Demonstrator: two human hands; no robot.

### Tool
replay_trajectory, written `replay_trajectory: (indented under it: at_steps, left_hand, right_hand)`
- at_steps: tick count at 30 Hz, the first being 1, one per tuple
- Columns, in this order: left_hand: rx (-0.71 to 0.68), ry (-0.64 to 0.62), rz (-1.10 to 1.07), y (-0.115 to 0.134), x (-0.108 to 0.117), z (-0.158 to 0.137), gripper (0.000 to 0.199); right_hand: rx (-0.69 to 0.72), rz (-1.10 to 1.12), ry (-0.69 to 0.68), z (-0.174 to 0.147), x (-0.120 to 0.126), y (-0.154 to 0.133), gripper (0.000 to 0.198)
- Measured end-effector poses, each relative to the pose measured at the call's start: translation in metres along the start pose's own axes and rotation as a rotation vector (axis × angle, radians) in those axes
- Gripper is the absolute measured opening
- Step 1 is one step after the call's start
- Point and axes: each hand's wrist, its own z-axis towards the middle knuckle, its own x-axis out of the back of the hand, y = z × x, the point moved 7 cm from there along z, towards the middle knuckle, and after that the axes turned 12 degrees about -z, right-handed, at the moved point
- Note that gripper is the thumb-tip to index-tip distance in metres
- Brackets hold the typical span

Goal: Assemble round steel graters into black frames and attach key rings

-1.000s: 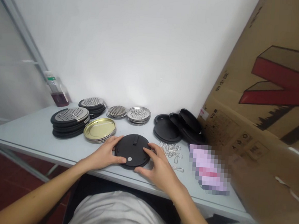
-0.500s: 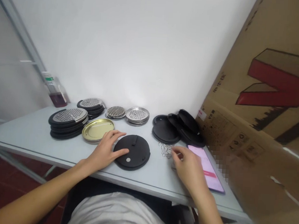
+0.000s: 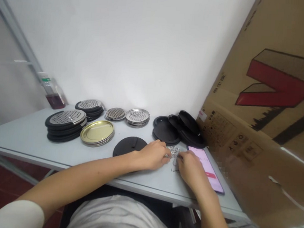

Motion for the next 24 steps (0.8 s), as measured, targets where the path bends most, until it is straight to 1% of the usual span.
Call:
replay_trajectory:
  at_steps: [3,5,7,10,13,15,17,20,22,24]
  left_hand:
    - [0.164,0.015,-0.096,-0.010,-0.001,0.014,0.029]
    - [0.225,0.020,-0.135,-0.016,-0.001,0.018,0.028]
    - [0.241,0.019,-0.158,-0.019,-0.001,0.020,0.020]
    - [0.254,0.027,-0.207,-0.023,-0.001,0.018,0.011]
    - [0.261,0.057,-0.261,-0.026,0.001,0.014,0.008]
    - [0.253,0.084,-0.293,-0.027,0.006,0.009,0.008]
    - [0.233,0.125,-0.344,-0.028,0.016,0.000,0.010]
    - [0.191,0.238,-0.459,-0.035,0.040,-0.022,0.012]
    - [0.181,0.318,-0.502,-0.046,0.058,-0.043,0.014]
    - [0.196,0.363,-0.491,-0.060,0.072,-0.066,0.016]
  right_hand:
    - [0.011,0.025,0.013,0.001,-0.003,0.000,0.027]
    - [-0.003,0.039,0.020,0.001,-0.004,0.001,0.027]
    - [-0.016,0.042,0.005,0.002,-0.005,0.003,0.027]
    - [-0.014,0.047,-0.053,0.004,-0.008,0.004,0.028]
    - [-0.013,0.065,-0.109,0.007,-0.010,0.006,0.026]
    - [-0.006,0.079,-0.121,0.009,-0.010,0.007,0.026]
    - [0.007,0.092,-0.126,0.010,-0.008,0.006,0.025]
    - [0.024,0.112,-0.131,0.013,-0.004,0.003,0.026]
    - [0.027,0.130,-0.131,0.014,-0.002,0.002,0.029]
    - [0.020,0.144,-0.136,0.015,-0.002,0.002,0.031]
